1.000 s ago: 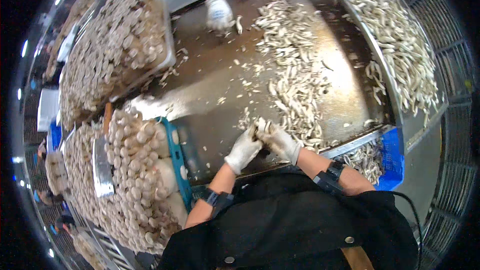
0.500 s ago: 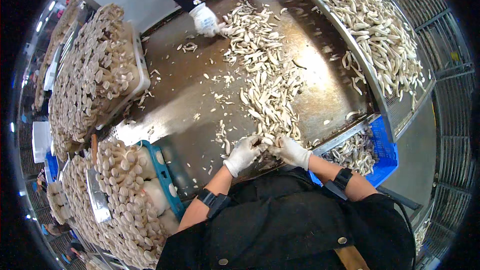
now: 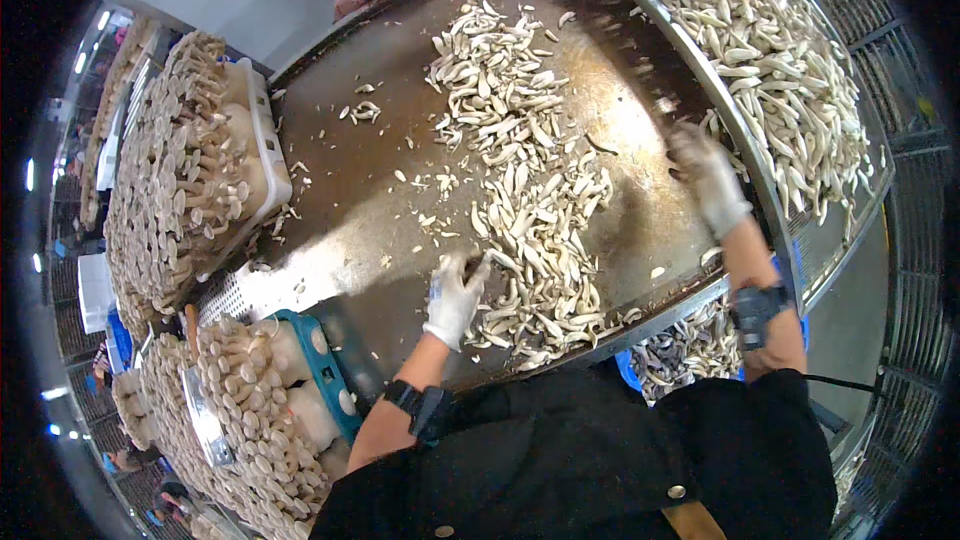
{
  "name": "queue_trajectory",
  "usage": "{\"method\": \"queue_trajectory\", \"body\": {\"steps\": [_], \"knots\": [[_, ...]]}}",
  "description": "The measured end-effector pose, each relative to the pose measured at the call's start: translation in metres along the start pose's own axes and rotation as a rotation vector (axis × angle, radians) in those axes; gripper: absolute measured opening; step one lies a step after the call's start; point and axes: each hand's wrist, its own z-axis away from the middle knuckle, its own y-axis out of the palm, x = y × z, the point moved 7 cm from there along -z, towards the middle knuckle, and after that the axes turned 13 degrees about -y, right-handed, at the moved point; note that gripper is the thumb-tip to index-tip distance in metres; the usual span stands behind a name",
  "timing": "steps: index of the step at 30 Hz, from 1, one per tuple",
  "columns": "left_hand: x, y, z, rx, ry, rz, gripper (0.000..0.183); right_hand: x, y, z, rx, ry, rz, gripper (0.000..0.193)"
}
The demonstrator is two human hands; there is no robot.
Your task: Harvesting and processing mushrooms from growth jars using a large knife on an industrial conveyor table.
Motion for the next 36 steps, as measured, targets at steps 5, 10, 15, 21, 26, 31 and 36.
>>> {"method": "queue_trajectory", "body": {"steps": [5, 10, 15, 21, 26, 31, 36], "knots": [[-0.073, 0.004, -0.073, -0.199, 0.305, -0.118, 0.049, -0.057, 0.101, 0.001, 0.078, -0.698, 1.435, 0.057], [-0.103, 0.002, -0.129, -0.234, 0.419, -0.278, 0.047, -0.042, 0.178, 0.060, 1.057, -0.350, 0.903, 0.057], [-0.099, 0.022, -0.136, -0.211, 0.520, -0.513, 0.031, -0.036, 0.190, -0.036, 0.578, -0.244, 1.052, 0.047], [-0.087, -0.004, -0.114, 0.171, 0.389, -0.329, 0.032, -0.046, 0.206, -0.050, 1.038, -0.100, 0.915, 0.032], [-0.129, -0.040, -0.174, -0.164, 0.423, -0.048, 0.037, -0.024, 0.221, -0.138, 0.518, -0.657, 1.088, 0.020], [-0.177, -0.027, -0.236, -0.379, 0.455, -0.341, 0.048, -0.034, 0.223, -0.116, 0.637, -0.403, 1.232, 0.026], [-0.168, -0.020, -0.248, -0.318, 0.435, -0.463, 0.053, 0.004, 0.205, -0.044, 0.764, -0.717, 0.929, 0.033]]}}
